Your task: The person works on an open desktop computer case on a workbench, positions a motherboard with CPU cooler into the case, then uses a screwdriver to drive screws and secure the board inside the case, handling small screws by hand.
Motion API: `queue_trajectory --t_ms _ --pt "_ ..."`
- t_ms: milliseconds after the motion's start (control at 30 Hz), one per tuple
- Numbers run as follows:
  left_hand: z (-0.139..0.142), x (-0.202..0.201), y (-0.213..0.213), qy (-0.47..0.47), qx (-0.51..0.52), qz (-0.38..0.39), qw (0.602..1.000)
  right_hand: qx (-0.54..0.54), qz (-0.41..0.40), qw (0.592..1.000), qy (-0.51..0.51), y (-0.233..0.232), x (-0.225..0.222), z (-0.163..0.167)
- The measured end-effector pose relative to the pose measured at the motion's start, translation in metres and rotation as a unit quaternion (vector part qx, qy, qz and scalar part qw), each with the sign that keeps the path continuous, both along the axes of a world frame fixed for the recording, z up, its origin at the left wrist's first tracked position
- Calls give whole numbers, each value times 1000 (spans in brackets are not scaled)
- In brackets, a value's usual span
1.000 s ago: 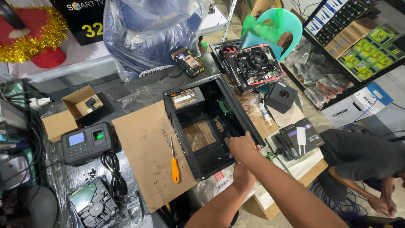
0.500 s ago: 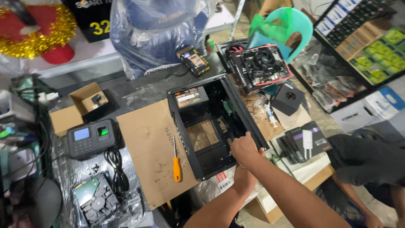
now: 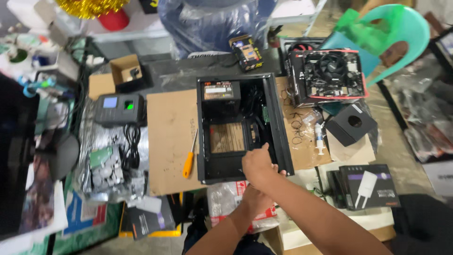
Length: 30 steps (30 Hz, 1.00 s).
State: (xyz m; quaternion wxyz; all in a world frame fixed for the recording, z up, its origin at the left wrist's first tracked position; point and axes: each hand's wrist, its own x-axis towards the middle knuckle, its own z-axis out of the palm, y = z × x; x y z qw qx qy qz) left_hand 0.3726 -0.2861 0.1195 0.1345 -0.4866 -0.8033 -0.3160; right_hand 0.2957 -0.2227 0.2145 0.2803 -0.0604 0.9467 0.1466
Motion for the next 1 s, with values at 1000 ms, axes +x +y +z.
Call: queue_trajectory --t_ms 1000 --pt "-58 -25 -3 -26 -115 26 993 -108 16 994 18 21 -45 -20"
